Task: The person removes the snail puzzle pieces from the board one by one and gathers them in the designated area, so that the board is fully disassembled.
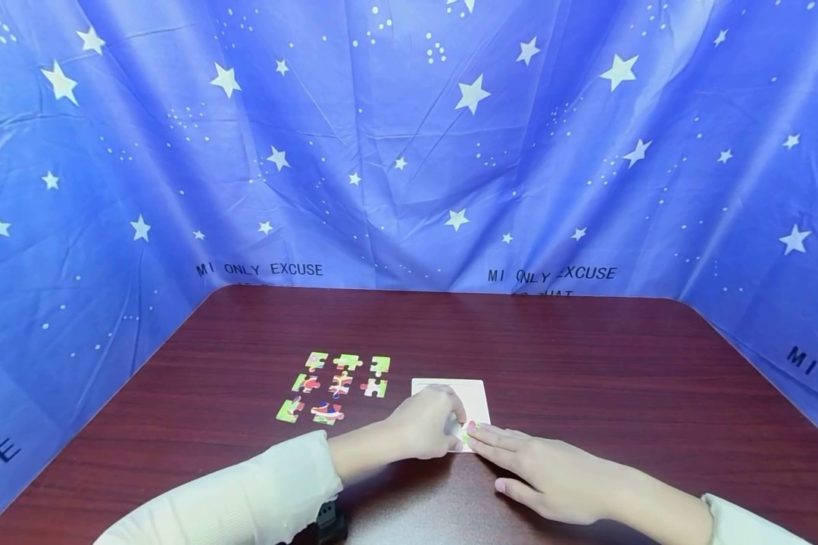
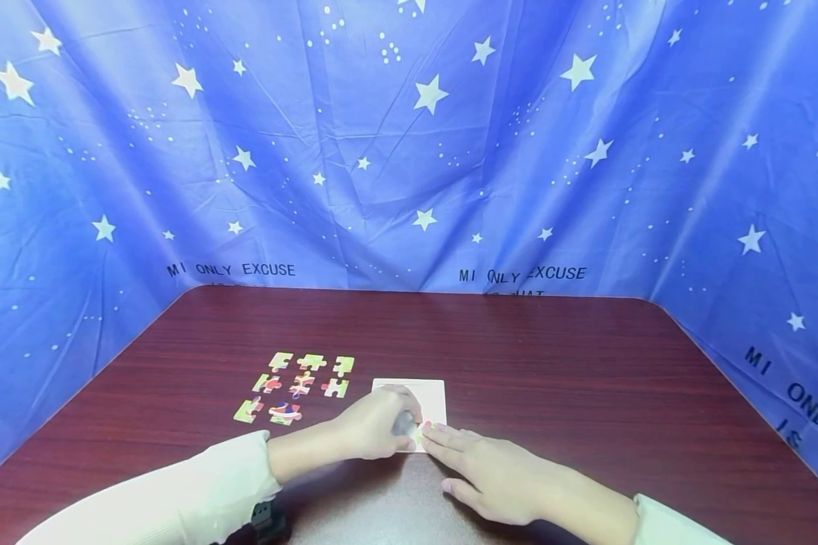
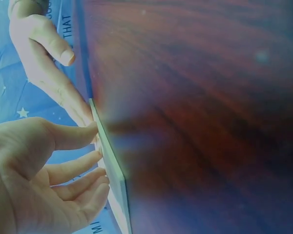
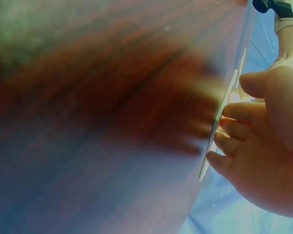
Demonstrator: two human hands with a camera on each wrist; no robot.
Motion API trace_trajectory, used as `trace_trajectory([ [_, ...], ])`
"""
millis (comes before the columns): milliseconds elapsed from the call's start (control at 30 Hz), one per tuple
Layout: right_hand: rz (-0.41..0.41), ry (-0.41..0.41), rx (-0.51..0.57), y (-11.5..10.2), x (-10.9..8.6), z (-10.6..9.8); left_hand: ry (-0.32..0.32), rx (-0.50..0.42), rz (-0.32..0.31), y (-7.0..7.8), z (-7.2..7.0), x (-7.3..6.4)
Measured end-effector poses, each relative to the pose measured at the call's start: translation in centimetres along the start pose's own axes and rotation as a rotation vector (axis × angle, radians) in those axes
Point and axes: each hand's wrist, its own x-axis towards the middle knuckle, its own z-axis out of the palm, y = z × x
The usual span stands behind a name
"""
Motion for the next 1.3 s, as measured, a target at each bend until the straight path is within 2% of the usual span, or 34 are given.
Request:
trace_trajectory([
  [400, 0.043, -0.014, 0.003, 0.3, -1.0, -0.2, -0.027, -0.015, -0.021, 0.2, -0.4, 0.6],
  [567, 0.036, -0.015, 0.000, 0.2, -1.0, -0.1, -0.025, -0.095, -0.016, 0.1, -0.5, 0.6],
  [833, 0.036, -0.007, -0.011, 0.2, -1.1, -0.1, -0.031, -0.235, 0.026, 0.2, -0.6, 0.7],
  [1000, 0.037, -0.011, -0.007, 0.2, -1.0, 0.0, -0.028, -0.266, 0.038, 0.1, -0.4, 0.8],
  [1300, 0.059, -0.014, -0.011, 0.0, -0.9, -0.1, -0.060, -0.374, -0.045, -0.1, -0.3, 1.3],
])
